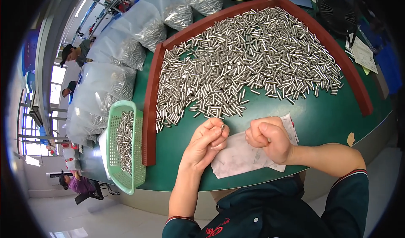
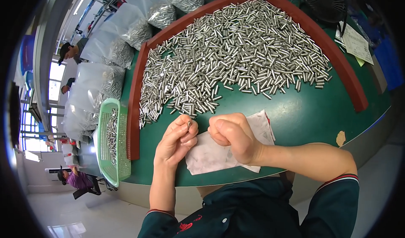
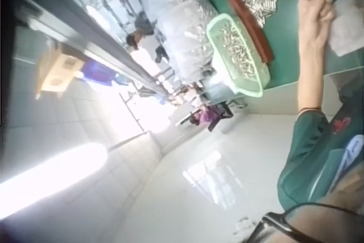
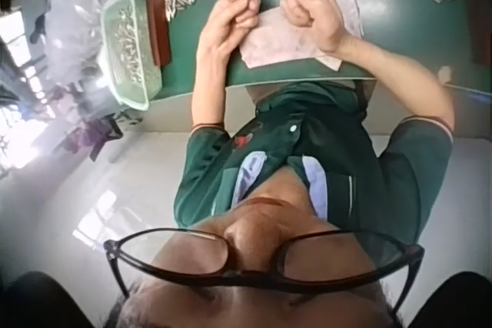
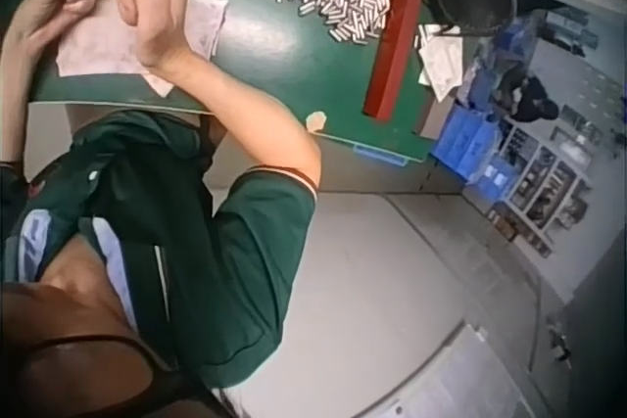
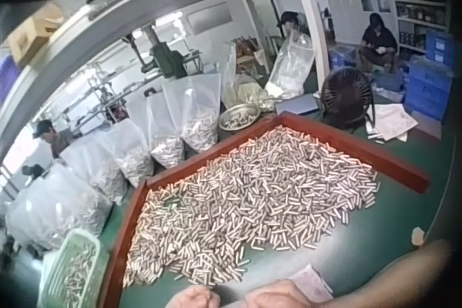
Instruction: Inspecting and sorting small cylindrical metal pins on a workbench in a factory setting.
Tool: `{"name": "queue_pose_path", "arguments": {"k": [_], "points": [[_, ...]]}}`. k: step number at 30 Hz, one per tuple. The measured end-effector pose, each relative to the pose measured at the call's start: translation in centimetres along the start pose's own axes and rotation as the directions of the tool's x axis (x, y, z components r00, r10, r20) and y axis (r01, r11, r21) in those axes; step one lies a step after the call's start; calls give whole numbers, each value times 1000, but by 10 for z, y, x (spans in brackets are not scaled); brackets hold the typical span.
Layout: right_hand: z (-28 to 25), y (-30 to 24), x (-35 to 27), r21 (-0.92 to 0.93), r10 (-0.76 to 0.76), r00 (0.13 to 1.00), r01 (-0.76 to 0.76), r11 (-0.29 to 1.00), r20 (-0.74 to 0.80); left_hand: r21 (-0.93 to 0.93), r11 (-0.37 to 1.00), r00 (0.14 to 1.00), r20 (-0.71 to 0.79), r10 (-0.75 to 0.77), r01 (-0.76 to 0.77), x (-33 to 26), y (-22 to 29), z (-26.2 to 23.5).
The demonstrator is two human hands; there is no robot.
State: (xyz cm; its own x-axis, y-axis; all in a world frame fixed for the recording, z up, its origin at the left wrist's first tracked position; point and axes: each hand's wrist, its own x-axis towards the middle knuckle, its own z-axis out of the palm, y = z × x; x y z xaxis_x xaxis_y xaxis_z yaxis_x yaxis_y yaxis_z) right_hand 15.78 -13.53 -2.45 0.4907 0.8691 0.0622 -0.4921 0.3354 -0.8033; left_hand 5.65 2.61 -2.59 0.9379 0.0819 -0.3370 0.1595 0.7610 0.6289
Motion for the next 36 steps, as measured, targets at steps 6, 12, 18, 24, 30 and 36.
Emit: {"name": "queue_pose_path", "arguments": {"k": [6, 12, 18, 24, 30, 36], "points": [[1, 0, 2, 19, -10, 1000, 10, 1000, 4, 61, 998, 997, -69, 34, -30, 1, 0, 0], [0, 0, 4, 19, 0, 1000, 0, 1000, 11, 68, 995, 987, -140, 78, -69, 0, 8, 3], [-3, -1, 2, 53, 29, 999, -30, 998, 36, 802, 581, 742, -303, 597, -140, 0, 20, -11], [-1, 0, 3, 55, 28, 999, -30, 998, 29, 971, -141, 620, -10, 784, 195, 9, 14, -19], [-2, 0, 4, 23, 1, 1000, -1, 1000, 5, 998, -25, 664, -23, 747, 64, 7, 13, -9], [-2, -1, 5, 31, -1, 1000, 1, 1000, -1, 898, -50, 858, 434, 275, -438, -1, -4, 20]]}}
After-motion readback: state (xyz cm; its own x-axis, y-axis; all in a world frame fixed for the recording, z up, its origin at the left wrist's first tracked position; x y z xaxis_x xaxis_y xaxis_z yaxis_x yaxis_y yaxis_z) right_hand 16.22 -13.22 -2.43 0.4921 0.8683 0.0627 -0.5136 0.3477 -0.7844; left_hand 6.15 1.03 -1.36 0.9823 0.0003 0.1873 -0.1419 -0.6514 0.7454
